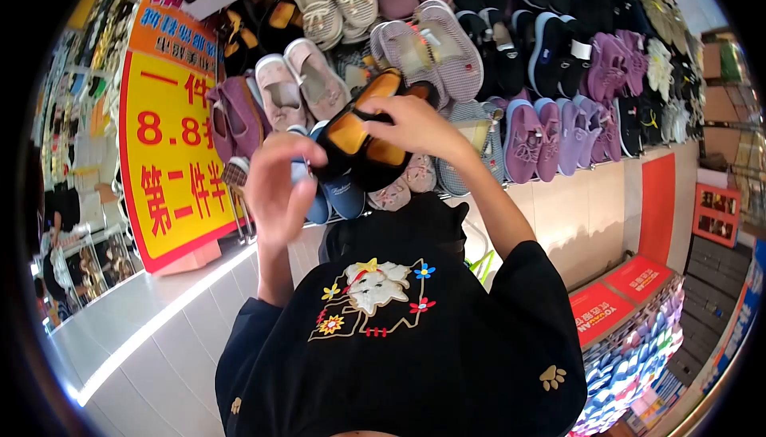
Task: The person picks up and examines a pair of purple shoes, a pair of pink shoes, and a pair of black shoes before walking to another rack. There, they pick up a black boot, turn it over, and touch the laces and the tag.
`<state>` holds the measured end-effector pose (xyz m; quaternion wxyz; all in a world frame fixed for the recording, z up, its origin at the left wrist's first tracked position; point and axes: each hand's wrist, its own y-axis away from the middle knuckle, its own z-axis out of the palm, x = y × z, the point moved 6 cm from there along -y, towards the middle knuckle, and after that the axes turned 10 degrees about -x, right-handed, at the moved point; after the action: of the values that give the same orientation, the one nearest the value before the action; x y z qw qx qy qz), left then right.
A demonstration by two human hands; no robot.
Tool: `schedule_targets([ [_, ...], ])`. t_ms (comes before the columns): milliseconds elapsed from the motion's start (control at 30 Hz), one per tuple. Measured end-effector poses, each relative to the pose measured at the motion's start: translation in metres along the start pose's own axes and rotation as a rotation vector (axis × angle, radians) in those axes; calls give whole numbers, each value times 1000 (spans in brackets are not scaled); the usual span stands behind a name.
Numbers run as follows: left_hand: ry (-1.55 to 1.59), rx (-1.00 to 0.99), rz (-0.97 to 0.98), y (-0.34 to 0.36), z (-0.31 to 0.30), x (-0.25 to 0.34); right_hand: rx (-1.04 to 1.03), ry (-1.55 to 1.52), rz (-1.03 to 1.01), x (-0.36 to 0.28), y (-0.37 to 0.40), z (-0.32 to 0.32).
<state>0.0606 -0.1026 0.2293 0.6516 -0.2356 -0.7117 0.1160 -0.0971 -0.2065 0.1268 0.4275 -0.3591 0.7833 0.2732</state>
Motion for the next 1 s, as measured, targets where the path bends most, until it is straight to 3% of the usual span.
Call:
schedule_targets([
  [33, 114, 39, 208, -1, 11, 27, 12, -49, 28, 2, 3, 0],
  [67, 157, -128, 413, -11, 21, 55, 11, -44, 87, -2, 5, -2],
  [200, 505, -300, 612, -3, 67, 107, 55, -19, 145, 7, 14, -2],
  [233, 524, -141, 629, -1, 73, 114, 86, -9, 103, 11, 16, -2],
  [300, 569, -2, 800, 5, 93, 116, 80, 8, 216, 16, 21, -2],
  [367, 533, 11, 789, 8, 94, 119, 61, -44, 298, 20, 24, -4],
  [433, 508, -178, 745, 3, 92, 119, 74, -37, 287, 28, 25, -4],
  [500, 550, -176, 718, 2, 99, 120, 111, -8, 193, 25, 22, -3],
  [533, 526, -148, 763, 1, 98, 122, 78, -19, 285, 29, 22, -2],
  [633, 466, -120, 818, -4, 101, 125, 75, -27, 259, 22, 19, 1],
  [700, 346, 211, 850, -5, 105, 129, 78, -28, 243, 23, 18, 3],
  [800, 241, 342, 936, -6, 108, 124, 82, -37, 230, 23, 19, 3],
  [833, 241, 341, 936, -4, 106, 127, 80, -47, 236, 24, 19, 3],
  [900, 394, 291, 744, -11, 97, 127, 78, -40, 241, 22, 19, 3],
  [933, 395, 290, 745, -16, 94, 125, 77, -33, 245, 22, 19, 2],
  [1000, 344, 337, 923, -19, 87, 122, 73, -8, 254, 22, 20, 1],
])
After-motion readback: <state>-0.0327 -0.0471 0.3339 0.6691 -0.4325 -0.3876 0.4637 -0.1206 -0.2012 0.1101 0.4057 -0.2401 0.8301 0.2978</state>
